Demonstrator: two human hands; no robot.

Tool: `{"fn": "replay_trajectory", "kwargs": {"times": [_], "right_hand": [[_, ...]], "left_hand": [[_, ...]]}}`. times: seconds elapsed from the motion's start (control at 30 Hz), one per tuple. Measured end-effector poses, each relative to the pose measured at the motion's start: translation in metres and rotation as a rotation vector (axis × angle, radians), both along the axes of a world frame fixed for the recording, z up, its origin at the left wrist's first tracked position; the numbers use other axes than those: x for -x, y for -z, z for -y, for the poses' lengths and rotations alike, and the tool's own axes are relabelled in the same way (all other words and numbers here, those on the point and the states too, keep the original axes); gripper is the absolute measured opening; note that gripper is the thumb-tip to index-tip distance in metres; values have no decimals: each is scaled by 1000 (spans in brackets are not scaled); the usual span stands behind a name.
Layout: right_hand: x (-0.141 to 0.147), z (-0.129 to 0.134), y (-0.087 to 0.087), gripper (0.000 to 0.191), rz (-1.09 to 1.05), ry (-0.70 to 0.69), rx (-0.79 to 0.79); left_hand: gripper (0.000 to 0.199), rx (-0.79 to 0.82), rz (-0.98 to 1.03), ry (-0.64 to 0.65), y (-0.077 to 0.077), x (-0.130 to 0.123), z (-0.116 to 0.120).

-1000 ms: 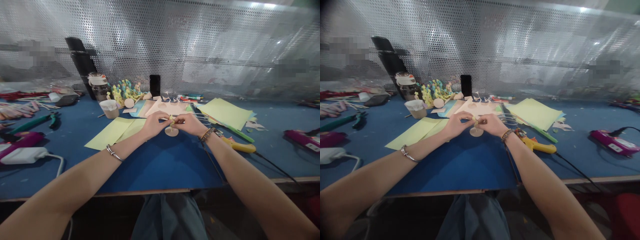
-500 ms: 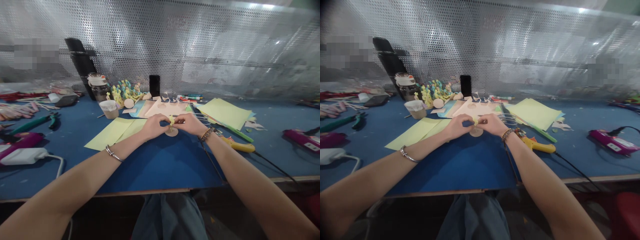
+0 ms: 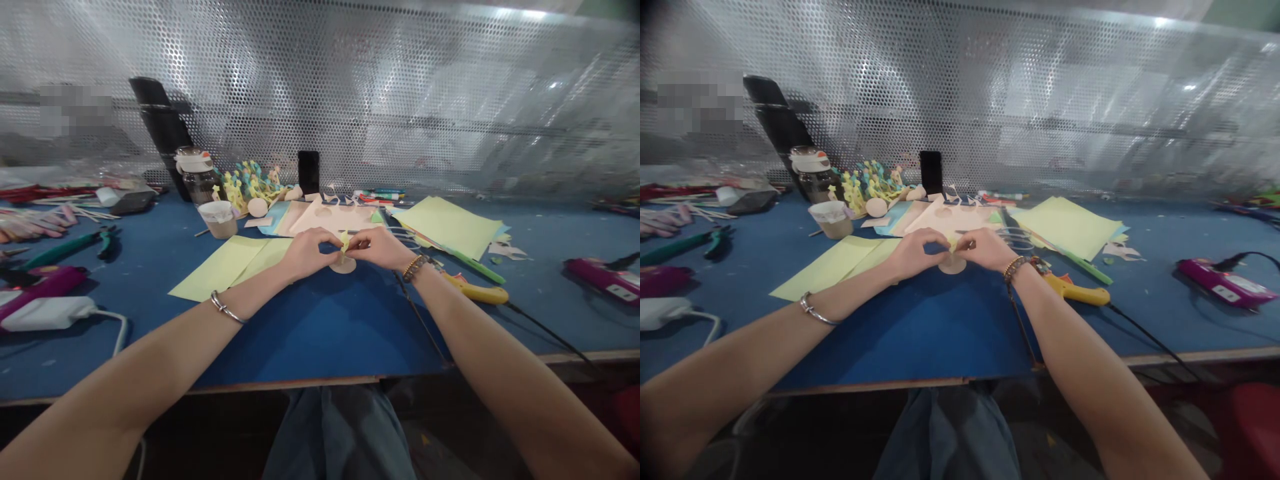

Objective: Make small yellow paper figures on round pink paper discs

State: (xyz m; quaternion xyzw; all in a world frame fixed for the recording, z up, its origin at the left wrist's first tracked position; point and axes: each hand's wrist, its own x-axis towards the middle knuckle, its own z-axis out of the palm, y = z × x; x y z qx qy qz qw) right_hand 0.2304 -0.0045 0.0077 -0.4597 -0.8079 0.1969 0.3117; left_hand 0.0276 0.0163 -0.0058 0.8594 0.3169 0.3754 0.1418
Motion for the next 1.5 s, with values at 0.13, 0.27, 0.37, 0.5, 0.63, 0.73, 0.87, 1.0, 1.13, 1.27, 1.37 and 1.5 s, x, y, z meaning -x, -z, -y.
{"fn": "replay_trajectory", "kwargs": {"times": [0.13,0.27,0.37,0.5,0.63,0.73,0.87,1.0,1.13,1.27,1.37,1.5], "right_hand": [[-1,0,-1,13,42,3,29],[-1,2,-3,15,94,12,32],[-1,3,-5,16,109,14,20],[-2,5,-8,17,102,31,20],[-10,5,-13,14,80,234,-60],[-17,4,-17,20,75,394,-98],[-19,2,-16,21,124,443,-68],[-14,1,-10,21,211,391,-68],[-10,-2,-2,21,271,277,-72],[-9,-5,3,21,327,224,-70],[-9,-6,5,19,382,223,-78],[-10,-7,5,20,392,224,-57]], "left_hand": [[12,-12,3,18,1,0,1],[12,-11,0,15,0,1,1],[15,-8,-9,-5,-1,1,1],[18,-1,-21,-27,-2,2,0],[21,11,-7,-97,-3,5,-2],[23,10,10,-166,-5,8,-3],[25,38,14,-258,-9,12,-4],[29,72,81,-356,-24,21,-10],[24,84,411,-427,-49,34,-18],[21,185,618,-481,-66,41,-13],[19,272,637,-442,-68,39,-2],[19,358,629,-356,-59,31,13]]}}
